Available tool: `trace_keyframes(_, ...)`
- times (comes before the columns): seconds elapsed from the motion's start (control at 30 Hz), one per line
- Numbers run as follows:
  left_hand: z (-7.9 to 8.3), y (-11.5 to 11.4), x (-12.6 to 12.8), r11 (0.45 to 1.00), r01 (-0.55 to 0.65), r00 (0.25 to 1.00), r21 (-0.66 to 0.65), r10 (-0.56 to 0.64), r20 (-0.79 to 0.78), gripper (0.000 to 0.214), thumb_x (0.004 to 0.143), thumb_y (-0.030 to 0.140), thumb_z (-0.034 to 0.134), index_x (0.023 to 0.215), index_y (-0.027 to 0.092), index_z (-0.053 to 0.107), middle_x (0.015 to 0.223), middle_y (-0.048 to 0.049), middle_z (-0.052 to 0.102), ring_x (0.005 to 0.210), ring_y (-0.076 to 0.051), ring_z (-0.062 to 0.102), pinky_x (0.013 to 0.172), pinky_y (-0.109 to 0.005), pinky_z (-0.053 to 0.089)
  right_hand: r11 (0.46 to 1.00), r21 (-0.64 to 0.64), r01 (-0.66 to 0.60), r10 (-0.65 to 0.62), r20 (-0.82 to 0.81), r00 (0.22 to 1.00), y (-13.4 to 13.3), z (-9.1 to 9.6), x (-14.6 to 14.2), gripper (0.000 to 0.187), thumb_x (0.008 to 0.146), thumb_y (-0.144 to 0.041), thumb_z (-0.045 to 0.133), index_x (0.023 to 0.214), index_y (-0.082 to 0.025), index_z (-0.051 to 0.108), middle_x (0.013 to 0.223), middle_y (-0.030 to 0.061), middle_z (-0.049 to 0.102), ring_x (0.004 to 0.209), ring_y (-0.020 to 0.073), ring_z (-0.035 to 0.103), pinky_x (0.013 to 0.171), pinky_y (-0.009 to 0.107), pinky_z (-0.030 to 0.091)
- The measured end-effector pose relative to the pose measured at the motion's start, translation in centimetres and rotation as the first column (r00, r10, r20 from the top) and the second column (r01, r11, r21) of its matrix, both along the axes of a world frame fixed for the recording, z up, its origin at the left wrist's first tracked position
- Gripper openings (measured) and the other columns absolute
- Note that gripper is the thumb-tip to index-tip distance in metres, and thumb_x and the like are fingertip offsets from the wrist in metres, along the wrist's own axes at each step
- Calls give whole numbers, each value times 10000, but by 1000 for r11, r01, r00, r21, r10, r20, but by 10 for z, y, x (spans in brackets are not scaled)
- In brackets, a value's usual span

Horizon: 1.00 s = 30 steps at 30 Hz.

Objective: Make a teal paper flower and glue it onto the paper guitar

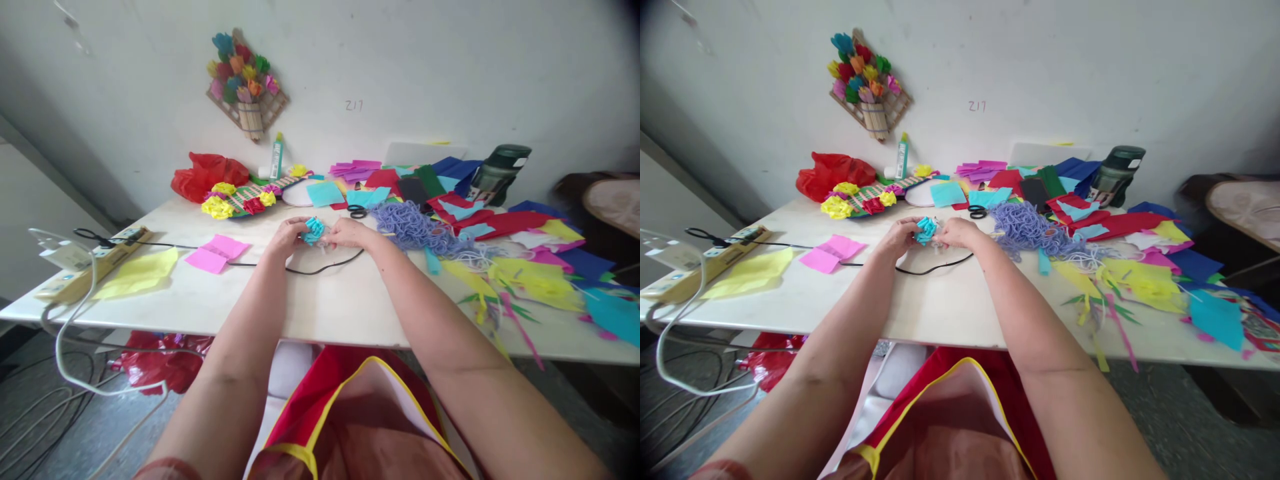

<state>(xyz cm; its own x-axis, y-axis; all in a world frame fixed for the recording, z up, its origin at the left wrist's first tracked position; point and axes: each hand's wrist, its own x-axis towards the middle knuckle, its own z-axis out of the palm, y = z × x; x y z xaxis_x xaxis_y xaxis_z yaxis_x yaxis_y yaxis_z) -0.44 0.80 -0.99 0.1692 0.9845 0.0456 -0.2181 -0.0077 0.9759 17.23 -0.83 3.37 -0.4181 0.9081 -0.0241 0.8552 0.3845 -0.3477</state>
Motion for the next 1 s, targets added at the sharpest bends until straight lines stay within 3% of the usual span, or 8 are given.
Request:
trace_keyframes(0.3, -2, 3, 0, 996, -89, 994, 9, 88, 61, 328, 507, 115, 594, 826, 119, 666, 671, -22, 637, 568, -127, 572, 505, -239, 490, 969, 237, 64, -104, 157, 982, 0, 1, 7, 501, 792, -631, 471, 772, -220, 757, 812, 94, 717, 822, 217, 624, 638, 267, 360)
trace_keyframes(0.63, -2, 4, -2, 989, -143, 986, -27, 145, 84, 339, 496, 116, 601, 831, 114, 655, 657, -29, 639, 554, -149, 591, 507, -275, 503, 971, 187, 148, -192, 240, 952, 9, 5, 33, 560, 788, -675, 428, 724, -209, 733, 797, 99, 710, 807, 227, 632, 650, 281, 382)
trace_keyframes(0.83, -1, 5, -2, 988, -150, 984, -43, 153, 91, 363, 499, 114, 618, 861, 111, 650, 706, -48, 655, 615, -177, 627, 581, -322, 538, 941, 242, 237, -278, 155, 948, 11, 1, 41, 496, 808, -616, 440, 729, -223, 733, 834, 84, 717, 814, 211, 634, 634, 267, 370)
trace_keyframes(1.0, -1, 5, -2, 987, -154, 986, -33, 156, 66, 390, 502, 123, 613, 890, 119, 645, 724, -46, 662, 661, -193, 639, 622, -359, 552, 931, 280, 233, -269, 99, 958, 10, 1, 40, 466, 833, -567, 436, 775, -219, 740, 863, 79, 723, 814, 193, 628, 615, 249, 353)
